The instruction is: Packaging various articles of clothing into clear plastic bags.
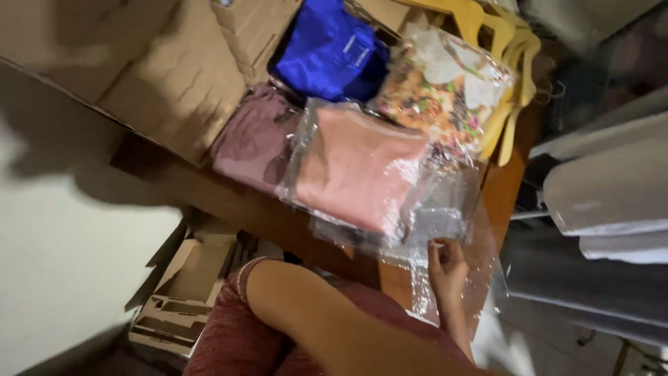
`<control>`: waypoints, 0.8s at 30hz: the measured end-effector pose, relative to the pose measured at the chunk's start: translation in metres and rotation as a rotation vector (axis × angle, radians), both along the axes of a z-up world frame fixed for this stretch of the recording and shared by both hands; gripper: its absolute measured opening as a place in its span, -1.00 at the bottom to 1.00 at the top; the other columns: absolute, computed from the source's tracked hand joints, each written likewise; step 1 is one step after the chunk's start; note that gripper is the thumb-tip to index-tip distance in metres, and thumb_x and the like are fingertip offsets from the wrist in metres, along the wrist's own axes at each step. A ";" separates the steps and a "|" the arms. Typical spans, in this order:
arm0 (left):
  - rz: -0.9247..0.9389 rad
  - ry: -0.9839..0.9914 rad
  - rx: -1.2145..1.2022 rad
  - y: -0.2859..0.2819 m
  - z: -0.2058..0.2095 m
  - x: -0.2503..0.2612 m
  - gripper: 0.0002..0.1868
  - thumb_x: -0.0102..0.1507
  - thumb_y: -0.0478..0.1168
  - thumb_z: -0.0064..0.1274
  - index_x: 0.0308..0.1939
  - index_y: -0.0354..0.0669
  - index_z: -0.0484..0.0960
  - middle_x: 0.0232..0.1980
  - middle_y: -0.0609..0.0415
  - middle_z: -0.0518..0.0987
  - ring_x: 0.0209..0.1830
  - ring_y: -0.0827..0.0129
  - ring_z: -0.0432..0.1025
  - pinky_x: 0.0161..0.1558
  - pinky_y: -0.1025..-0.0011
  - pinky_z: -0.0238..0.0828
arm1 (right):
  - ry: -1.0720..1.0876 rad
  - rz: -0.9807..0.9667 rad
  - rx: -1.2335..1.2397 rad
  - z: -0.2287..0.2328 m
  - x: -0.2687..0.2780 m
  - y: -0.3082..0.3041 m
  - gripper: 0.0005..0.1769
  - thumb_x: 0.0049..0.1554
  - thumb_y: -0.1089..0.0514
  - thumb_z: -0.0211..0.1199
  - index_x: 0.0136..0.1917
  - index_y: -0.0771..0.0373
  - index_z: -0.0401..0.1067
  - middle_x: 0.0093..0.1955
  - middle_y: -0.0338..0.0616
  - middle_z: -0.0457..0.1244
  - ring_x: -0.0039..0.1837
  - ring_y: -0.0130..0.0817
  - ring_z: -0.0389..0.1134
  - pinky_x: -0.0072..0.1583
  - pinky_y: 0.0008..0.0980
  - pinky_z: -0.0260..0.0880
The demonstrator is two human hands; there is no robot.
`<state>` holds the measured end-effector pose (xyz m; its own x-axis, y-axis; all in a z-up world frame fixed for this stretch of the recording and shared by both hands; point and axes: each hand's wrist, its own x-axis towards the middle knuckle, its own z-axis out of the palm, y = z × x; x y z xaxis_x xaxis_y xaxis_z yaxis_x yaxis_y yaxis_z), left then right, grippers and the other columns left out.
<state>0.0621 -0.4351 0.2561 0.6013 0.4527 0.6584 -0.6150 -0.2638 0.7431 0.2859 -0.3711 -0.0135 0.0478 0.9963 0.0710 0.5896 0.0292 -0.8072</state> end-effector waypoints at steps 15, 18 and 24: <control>0.986 -0.346 -1.019 0.151 -0.303 -0.210 -0.55 0.30 -0.22 0.04 0.24 -0.27 0.37 0.29 -0.04 0.49 0.31 0.23 0.39 0.30 0.24 0.35 | -0.128 0.215 0.411 0.095 -0.166 0.023 -0.73 -0.05 0.45 0.27 -0.03 0.34 0.46 -0.06 0.01 0.34 0.00 -0.13 0.42 0.07 -0.33 0.41; 1.217 -0.311 -1.006 0.239 -0.400 -0.230 -0.36 0.19 -0.31 0.20 0.30 -0.25 0.27 0.37 0.01 0.38 0.40 0.30 0.29 0.36 0.28 0.25 | -0.136 0.319 0.436 0.107 -0.195 0.044 -0.60 -0.17 0.43 0.26 0.01 0.34 0.46 0.02 0.04 0.32 0.13 0.02 0.37 0.18 -0.20 0.37; 1.334 -0.156 -1.140 0.335 -0.426 -0.216 -0.15 0.07 -0.22 0.37 0.35 -0.38 0.28 0.31 -0.17 0.49 0.27 0.17 0.39 0.31 0.29 0.31 | -0.262 0.388 0.432 0.079 -0.231 0.086 -0.61 -0.19 0.36 0.29 -0.02 0.30 0.49 0.09 0.03 0.33 0.25 0.07 0.31 0.28 -0.07 0.28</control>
